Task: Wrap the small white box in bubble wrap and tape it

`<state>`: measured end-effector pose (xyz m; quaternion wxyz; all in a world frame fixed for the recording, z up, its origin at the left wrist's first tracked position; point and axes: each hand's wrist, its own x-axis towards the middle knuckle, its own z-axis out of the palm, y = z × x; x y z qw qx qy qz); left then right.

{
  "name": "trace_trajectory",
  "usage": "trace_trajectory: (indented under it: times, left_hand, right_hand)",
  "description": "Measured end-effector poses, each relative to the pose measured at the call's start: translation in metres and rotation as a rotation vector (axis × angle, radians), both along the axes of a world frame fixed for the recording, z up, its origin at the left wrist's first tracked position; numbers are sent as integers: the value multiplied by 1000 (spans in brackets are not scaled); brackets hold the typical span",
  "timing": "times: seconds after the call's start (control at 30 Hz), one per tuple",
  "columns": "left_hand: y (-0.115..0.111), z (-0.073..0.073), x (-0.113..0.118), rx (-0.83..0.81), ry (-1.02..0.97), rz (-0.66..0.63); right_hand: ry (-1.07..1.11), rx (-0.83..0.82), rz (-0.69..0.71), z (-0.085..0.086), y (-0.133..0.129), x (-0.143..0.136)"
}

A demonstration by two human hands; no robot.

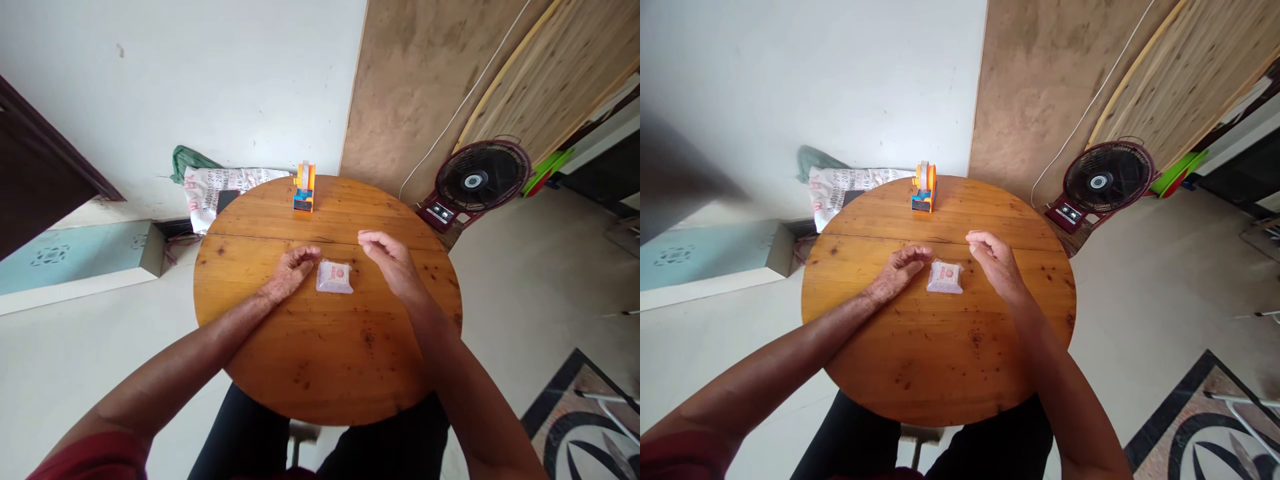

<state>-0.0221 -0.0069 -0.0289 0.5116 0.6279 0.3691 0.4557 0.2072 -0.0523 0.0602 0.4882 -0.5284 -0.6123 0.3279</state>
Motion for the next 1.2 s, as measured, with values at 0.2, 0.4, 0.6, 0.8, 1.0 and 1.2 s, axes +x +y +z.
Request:
trace_trajectory:
  times: [0.2, 0.4, 0.6, 0.8, 1.0, 1.2]
  left_hand:
    - [-1, 3, 0, 29, 12, 55]
    - [-4, 7, 4, 55, 70, 66]
    - [-7, 10, 5, 136, 129, 70]
    - [-9, 13, 4, 162, 203, 36]
    - [-11, 21, 3, 154, 249, 12]
    - [-12, 25, 3, 167, 282, 19]
  right_hand:
    - [121, -19, -66, -47, 20, 1]
    - [44, 17, -3, -48, 13, 0]
    - [-80, 40, 173, -36, 7, 1]
    - [-207, 38, 265, -39, 7, 2]
    - [-269, 90, 223, -43, 6, -6]
    - [-220, 215, 126, -45, 7, -9]
